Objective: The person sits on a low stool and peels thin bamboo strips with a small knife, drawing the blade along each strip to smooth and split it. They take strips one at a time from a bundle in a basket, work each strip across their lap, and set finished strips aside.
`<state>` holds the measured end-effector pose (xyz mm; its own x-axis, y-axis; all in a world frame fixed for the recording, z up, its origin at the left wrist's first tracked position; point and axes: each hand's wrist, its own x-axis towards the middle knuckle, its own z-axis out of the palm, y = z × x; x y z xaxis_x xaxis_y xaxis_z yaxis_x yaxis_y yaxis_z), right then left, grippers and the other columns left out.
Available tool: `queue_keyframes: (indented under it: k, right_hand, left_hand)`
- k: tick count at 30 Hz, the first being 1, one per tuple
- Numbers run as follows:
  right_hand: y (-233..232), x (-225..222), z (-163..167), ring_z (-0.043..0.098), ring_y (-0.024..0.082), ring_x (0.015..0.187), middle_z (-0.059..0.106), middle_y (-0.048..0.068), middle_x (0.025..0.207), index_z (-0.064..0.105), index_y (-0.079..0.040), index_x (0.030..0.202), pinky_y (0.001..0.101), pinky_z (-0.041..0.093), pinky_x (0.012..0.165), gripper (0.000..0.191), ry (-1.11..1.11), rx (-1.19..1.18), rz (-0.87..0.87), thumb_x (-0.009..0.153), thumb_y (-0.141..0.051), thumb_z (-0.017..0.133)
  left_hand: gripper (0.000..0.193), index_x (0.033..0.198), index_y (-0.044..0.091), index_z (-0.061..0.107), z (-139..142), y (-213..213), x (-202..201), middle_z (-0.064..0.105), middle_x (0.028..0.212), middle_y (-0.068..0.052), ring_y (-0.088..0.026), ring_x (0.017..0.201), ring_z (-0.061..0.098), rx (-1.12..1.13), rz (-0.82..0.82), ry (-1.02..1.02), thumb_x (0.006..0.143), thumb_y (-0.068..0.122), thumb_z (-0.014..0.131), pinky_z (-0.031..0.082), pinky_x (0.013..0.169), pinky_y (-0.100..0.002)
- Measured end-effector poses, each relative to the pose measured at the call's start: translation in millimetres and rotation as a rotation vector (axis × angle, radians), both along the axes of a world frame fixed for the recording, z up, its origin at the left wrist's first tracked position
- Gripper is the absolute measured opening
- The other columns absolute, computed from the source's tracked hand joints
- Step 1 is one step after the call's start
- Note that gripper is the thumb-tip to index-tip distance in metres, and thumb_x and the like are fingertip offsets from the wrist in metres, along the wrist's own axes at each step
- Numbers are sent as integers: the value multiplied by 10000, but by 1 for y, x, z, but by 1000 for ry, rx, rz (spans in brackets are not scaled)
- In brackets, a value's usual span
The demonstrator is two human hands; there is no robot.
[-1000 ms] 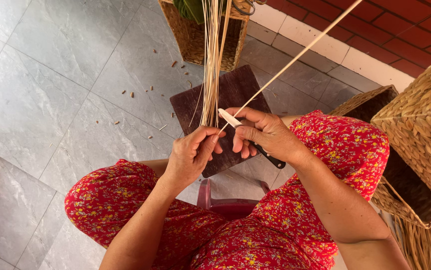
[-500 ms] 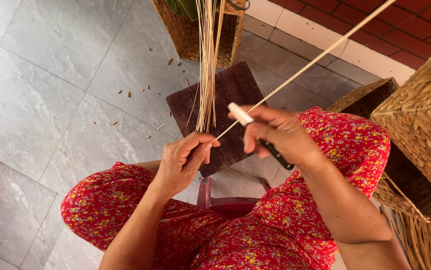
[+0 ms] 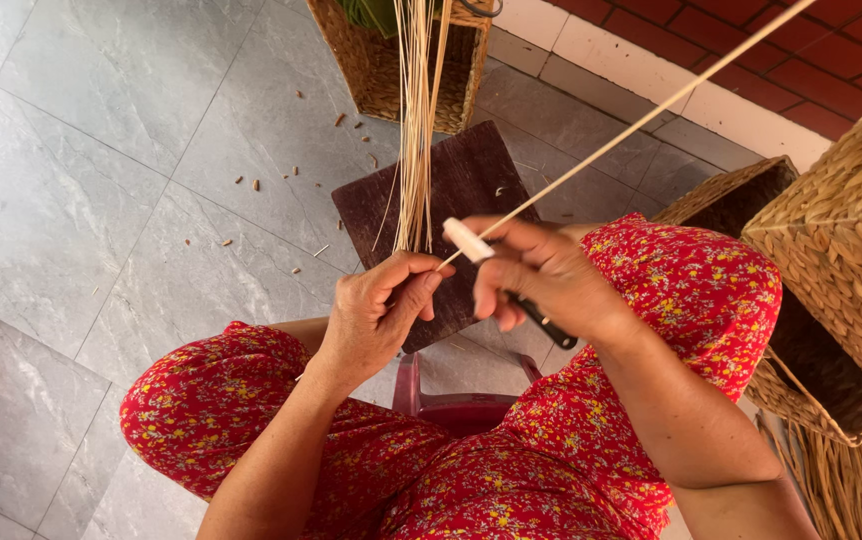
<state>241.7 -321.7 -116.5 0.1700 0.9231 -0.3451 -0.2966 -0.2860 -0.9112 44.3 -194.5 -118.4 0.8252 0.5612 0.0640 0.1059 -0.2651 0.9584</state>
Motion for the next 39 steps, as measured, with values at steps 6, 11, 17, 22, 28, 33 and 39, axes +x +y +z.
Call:
queue_keyframes:
  k: [6, 11, 17, 22, 28, 33, 39]
  right_hand:
    - [-2, -5, -1, 571, 71, 533, 668, 49, 695, 623, -23, 1387, 209, 473, 486, 370, 6, 62, 46, 1028, -99, 577]
    - [-6, 4, 2, 585, 84, 586, 649, 57, 701, 652, 37, 1347, 220, 433, 462, 350, 4, 140, -24, 1030, -107, 607]
    - [-10, 18, 2, 566, 83, 573, 651, 66, 710, 643, 39, 1337, 215, 417, 476, 342, 62, 164, -90, 1032, -112, 604]
    - [-16, 32, -3, 587, 100, 589, 650, 81, 705, 635, 46, 1332, 220, 408, 457, 349, 69, 177, -143, 1023, -113, 604]
    - [-27, 56, -2, 530, 103, 531, 643, 88, 701, 637, 52, 1337, 222, 396, 464, 355, 117, 212, -290, 1021, -109, 615]
    - [-37, 74, -8, 495, 125, 523, 644, 114, 739, 626, 61, 1336, 245, 404, 495, 342, 153, 274, -387, 1029, -90, 633]
    - [-51, 98, -8, 482, 122, 519, 631, 108, 735, 636, 40, 1350, 245, 396, 484, 348, 212, 299, -529, 1020, -71, 633]
  left_hand:
    - [124, 1078, 42, 738, 8, -1, -5, 625, 666, 8, -38, 560, 581, -24, -8, -15, 1034, 103, 640, 437, 474, -222]
    - [124, 1059, 46, 753, 10, 1, -12, 632, 668, 13, -40, 539, 570, -17, -11, -1, 1024, 104, 650, 439, 463, -233]
    - [106, 1043, 48, 757, 7, 6, -16, 622, 659, 3, -41, 524, 554, 68, -12, 7, 1002, 91, 669, 422, 467, -230]
    - [94, 1023, 40, 758, 1, 8, -19, 633, 657, -12, -42, 525, 546, 94, -6, 29, 979, 61, 677, 410, 463, -232]
    - [94, 1018, 42, 761, -2, 14, -27, 676, 673, -24, -47, 518, 558, 127, 16, 57, 956, 53, 691, 422, 465, -224]
    - [80, 988, 52, 761, -6, 16, -30, 753, 727, -18, -28, 530, 636, 126, 27, 84, 933, 68, 705, 438, 445, -216]
    - [90, 1000, 59, 763, -10, 22, -35, 767, 775, -13, -31, 556, 599, 229, 53, 78, 932, 81, 709, 433, 472, -220]
